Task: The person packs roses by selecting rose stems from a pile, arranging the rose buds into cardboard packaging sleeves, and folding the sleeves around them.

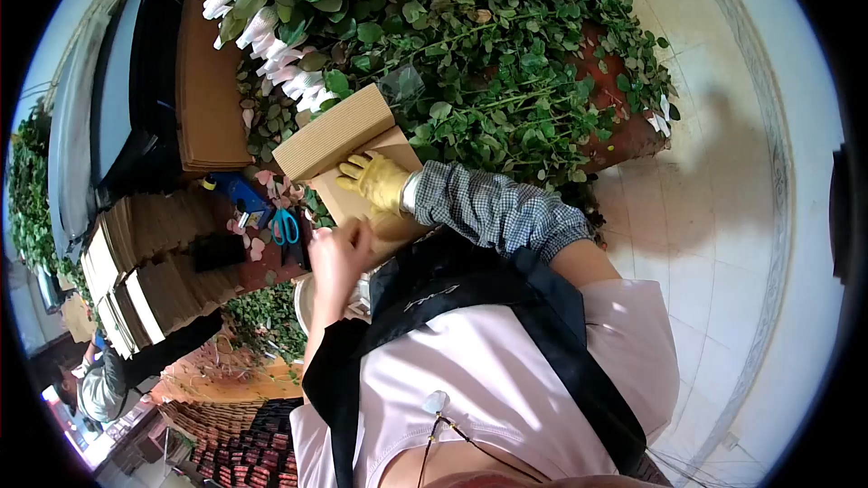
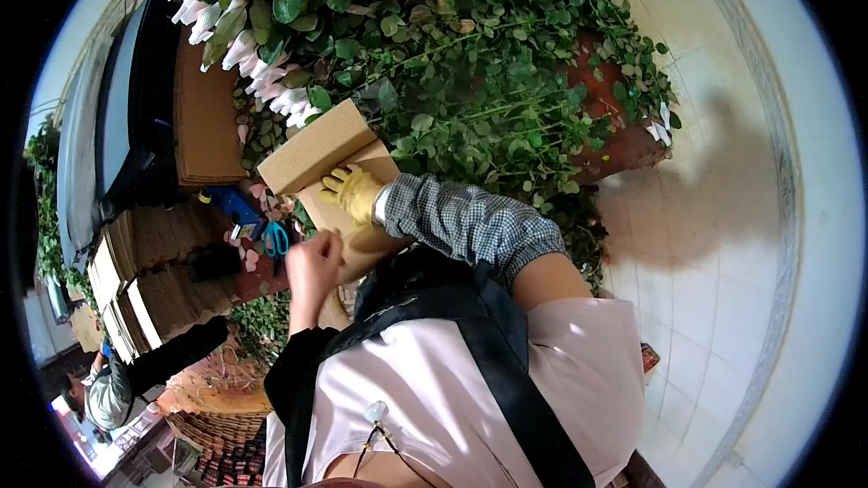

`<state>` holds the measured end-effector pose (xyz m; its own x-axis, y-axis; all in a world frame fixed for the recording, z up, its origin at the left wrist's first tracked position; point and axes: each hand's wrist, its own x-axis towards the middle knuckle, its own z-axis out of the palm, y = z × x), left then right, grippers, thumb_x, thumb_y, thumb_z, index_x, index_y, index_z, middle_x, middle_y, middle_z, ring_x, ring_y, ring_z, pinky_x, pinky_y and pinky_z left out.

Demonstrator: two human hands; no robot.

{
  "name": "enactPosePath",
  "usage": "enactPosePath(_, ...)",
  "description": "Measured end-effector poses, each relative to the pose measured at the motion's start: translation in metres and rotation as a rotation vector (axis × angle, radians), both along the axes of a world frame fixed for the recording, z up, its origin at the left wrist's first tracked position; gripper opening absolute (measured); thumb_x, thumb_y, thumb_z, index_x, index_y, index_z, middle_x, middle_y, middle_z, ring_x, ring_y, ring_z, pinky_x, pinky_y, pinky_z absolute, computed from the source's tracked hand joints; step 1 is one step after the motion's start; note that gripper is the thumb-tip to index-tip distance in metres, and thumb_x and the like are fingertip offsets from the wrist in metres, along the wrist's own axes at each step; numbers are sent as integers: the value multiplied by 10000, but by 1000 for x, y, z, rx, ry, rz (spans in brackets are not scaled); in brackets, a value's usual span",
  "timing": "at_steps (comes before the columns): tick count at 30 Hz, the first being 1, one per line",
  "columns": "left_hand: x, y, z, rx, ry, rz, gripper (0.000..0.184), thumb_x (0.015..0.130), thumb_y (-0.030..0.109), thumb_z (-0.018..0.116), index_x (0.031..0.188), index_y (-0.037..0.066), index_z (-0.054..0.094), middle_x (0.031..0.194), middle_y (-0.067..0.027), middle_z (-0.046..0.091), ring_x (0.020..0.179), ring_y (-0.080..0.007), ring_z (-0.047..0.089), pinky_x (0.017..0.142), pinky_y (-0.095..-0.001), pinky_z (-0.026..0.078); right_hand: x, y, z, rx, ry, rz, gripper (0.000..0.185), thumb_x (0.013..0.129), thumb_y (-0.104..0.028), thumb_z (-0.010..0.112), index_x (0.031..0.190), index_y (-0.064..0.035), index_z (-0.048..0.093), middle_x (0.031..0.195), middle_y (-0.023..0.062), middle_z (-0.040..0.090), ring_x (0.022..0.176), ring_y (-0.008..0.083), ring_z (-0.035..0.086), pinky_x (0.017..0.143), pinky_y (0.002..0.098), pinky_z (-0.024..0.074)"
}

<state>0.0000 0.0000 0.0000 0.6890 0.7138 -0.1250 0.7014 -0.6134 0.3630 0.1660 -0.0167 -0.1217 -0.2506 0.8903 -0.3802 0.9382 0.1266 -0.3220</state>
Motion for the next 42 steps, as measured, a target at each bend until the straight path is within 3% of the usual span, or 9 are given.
enactPosePath(7, 25, 23, -76, 119, 374, -281, 343, 915, 363, 613, 817, 45, 695, 813, -199, 712, 759, -370, 705, 668, -469, 558, 20, 0, 12, 287, -5, -14, 604, 893, -347, 618, 1451, -159, 482, 1521, 99, 467, 1375, 311, 463, 1118, 469, 388)
enactPosePath(10, 28, 24, -71, 100, 339, -316, 380, 906, 415, 630, 841, 51, 713, 839, -184, 717, 773, -355, 707, 673, -457, 560, 68, -38, 38, 179, 722, -368, 365, 950, -294, 578, 1262, -114, 638, 1234, 135, 676, 1134, 283, 643, 987, 390, 495)
enactPosePath(12, 31, 18, -61, 8, 268, -281, 341, 870, 407, 690, 989, 93, 752, 911, -172, 734, 856, -355, 710, 763, -450, 566, 106, -72, 66, 225, 626, -731, 317, 941, -293, 612, 1190, -102, 660, 1110, 120, 714, 1003, 286, 686, 886, 393, 547)
enactPosePath(19, 30, 5, -67, -20, 183, -175, 377, 905, 408, 657, 1107, 92, 692, 939, -179, 734, 838, -374, 708, 744, -469, 563, 135, -142, -42, 361, -233, -807, 171, 827, -155, 640, 962, -83, 716, 879, 106, 719, 840, 314, 691, 737, 452, 530)
enactPosePath(26, 11, -3, -78, -89, 221, -220, 348, 895, 379, 673, 1087, 89, 670, 1081, -139, 711, 823, -337, 720, 687, -434, 566, 150, -154, -9, 472, 102, -919, 247, 876, -248, 666, 1053, -76, 676, 811, 127, 684, 793, 360, 666, 755, 487, 521)
enactPosePath(30, 19, -3, -70, -172, 235, -146, 352, 880, 387, 688, 1080, 98, 677, 943, -142, 730, 782, -331, 722, 672, -435, 564, 170, -102, 47, 449, -9, -935, 408, 888, -190, 696, 1269, -75, 607, 1123, 145, 700, 1045, 307, 664, 983, 441, 496)
enactPosePath(34, 25, -6, -64, -71, 252, -202, 362, 879, 394, 686, 1102, 109, 682, 872, -154, 728, 761, -331, 723, 663, -438, 569, 185, -40, -65, 91, -238, -658, 353, 845, -184, 677, 1180, -74, 662, 1226, 122, 670, 1174, 294, 611, 1113, 446, 395)
enactPosePath(38, 23, -1, -66, -72, 270, -213, 350, 891, 381, 681, 1123, 119, 689, 802, -176, 725, 750, -344, 722, 664, -441, 578, 178, -10, -20, 983, -147, -882, 116, 839, -154, 683, 922, -73, 697, 1067, 82, 712, 1119, 266, 632, 1070, 431, 425)
enactPosePath(42, 30, 4, -52, -96, 269, -235, 364, 851, 376, 717, 1085, 105, 654, 986, -155, 723, 779, -336, 719, 668, -443, 574, 195, -15, 59, 1292, 164, -949, 165, 817, -19, 723, 953, -111, 704, 1038, 85, 740, 967, 269, 696, 954, 424, 531)
